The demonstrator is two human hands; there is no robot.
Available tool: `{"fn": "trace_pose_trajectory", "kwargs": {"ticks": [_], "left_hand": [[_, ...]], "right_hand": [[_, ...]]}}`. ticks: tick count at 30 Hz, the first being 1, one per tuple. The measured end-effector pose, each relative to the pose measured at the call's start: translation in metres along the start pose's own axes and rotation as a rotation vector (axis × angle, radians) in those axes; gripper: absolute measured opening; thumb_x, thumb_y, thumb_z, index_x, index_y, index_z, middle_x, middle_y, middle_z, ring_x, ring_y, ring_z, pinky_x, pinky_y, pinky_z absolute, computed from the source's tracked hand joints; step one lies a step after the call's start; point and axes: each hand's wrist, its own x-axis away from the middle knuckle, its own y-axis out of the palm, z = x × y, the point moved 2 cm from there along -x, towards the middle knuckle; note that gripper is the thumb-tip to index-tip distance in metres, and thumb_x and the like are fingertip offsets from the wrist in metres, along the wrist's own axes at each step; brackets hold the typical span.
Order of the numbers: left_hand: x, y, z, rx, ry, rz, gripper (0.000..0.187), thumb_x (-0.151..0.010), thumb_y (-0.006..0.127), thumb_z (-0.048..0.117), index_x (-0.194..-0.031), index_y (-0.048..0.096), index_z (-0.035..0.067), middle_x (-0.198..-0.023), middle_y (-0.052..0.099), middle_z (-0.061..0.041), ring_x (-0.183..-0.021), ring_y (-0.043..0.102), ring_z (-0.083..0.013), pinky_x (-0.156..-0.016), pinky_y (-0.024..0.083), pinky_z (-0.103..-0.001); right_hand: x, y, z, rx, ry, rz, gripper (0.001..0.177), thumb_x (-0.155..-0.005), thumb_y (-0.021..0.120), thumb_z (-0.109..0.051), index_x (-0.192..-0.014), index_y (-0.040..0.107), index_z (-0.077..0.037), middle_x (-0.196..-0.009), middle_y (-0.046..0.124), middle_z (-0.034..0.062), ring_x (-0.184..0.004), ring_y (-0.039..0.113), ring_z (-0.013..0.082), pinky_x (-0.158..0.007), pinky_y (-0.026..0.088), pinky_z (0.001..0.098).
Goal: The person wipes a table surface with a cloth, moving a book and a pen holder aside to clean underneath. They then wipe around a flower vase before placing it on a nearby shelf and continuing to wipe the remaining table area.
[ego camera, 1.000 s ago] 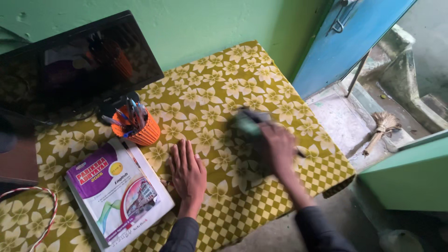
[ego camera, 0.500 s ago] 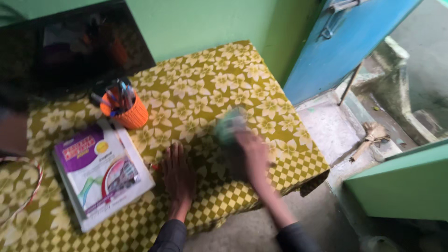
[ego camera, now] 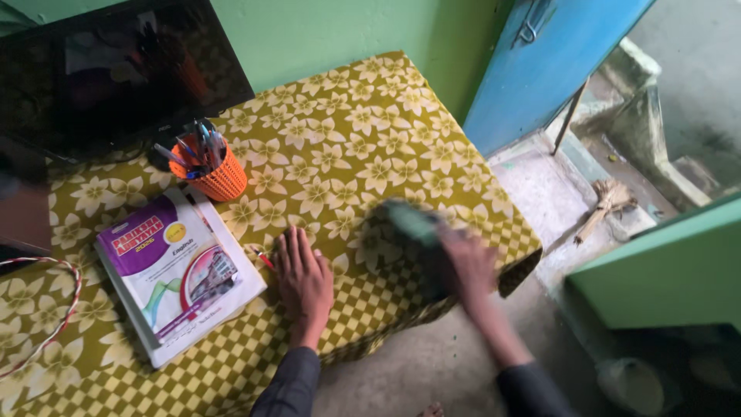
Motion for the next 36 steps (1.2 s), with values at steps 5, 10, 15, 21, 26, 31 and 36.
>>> {"fn": "trace_pose_trajectory", "kwargs": {"ticks": [5,10,15,21,26,31,36], "left_hand": [[0.004,0.005,0.002,-0.041,0.008,0.036,0.059,-0.104,0.045,0.033,-0.151,0.045,-0.002,-0.160,0.042,-0.019,-0.149,0.037,-0.0379,-0.123,0.027,-0.052],[0.007,0.009,0.001,-0.050,0.017,0.045,0.057,-0.106,0.042,0.033,-0.149,0.046,-0.004,-0.161,0.042,-0.020,-0.149,0.037,-0.0388,-0.122,0.028,-0.052],[0.019,0.007,-0.004,-0.016,0.035,-0.058,0.062,-0.098,0.047,0.025,-0.155,0.039,0.003,-0.165,0.034,-0.017,-0.153,0.028,-0.0383,-0.123,0.022,-0.054],[0.034,-0.013,-0.001,0.053,0.059,-0.119,0.071,-0.091,0.049,0.021,-0.158,0.034,0.004,-0.166,0.029,-0.016,-0.154,0.022,-0.0385,-0.124,0.018,-0.056],[0.014,-0.014,0.008,0.056,-0.022,-0.105,0.056,-0.106,0.040,0.030,-0.156,0.039,0.005,-0.166,0.032,-0.013,-0.155,0.025,-0.0341,-0.123,0.019,-0.055],[0.015,-0.008,0.005,0.013,-0.026,-0.071,0.056,-0.105,0.037,0.032,-0.155,0.040,0.006,-0.165,0.034,-0.012,-0.154,0.028,-0.0332,-0.124,0.021,-0.054],[0.016,0.000,0.007,-0.003,-0.032,-0.064,0.055,-0.106,0.037,0.031,-0.155,0.040,0.006,-0.165,0.035,-0.013,-0.153,0.028,-0.0344,-0.122,0.023,-0.055]], "right_hand": [[-0.014,-0.008,0.119,-0.039,0.501,-0.172,0.061,-0.088,0.068,-0.049,-0.146,0.054,-0.033,-0.107,0.069,0.0140,-0.094,0.068,0.0336,-0.081,0.047,0.0557],[0.025,-0.018,0.054,-0.761,0.801,0.047,0.052,-0.083,0.072,-0.045,-0.128,0.067,-0.020,-0.101,0.070,0.0154,-0.092,0.067,0.0380,-0.081,0.049,0.0512],[0.048,-0.058,-0.138,-0.358,0.127,0.129,0.061,-0.072,0.070,-0.044,-0.130,0.061,-0.027,-0.115,0.066,0.0109,-0.103,0.064,0.0350,-0.086,0.044,0.0536],[0.060,-0.052,-0.119,-0.300,0.114,0.175,0.060,-0.077,0.072,-0.037,-0.136,0.060,-0.037,-0.118,0.063,0.0069,-0.100,0.063,0.0306,-0.085,0.043,0.0534],[0.024,0.004,0.001,0.109,0.335,0.144,0.053,-0.094,0.070,-0.038,-0.147,0.059,-0.035,-0.114,0.062,0.0084,-0.100,0.062,0.0282,-0.084,0.046,0.0563],[-0.011,-0.002,0.088,-0.246,0.672,-0.097,0.059,-0.091,0.066,-0.033,-0.149,0.053,-0.029,-0.124,0.059,0.0201,-0.108,0.059,0.0435,-0.085,0.043,0.0655],[0.006,-0.020,0.049,-0.764,0.824,-0.051,0.051,-0.087,0.060,-0.030,-0.134,0.060,-0.011,-0.099,0.069,0.0223,-0.086,0.070,0.0376,-0.081,0.055,0.0526]]}}
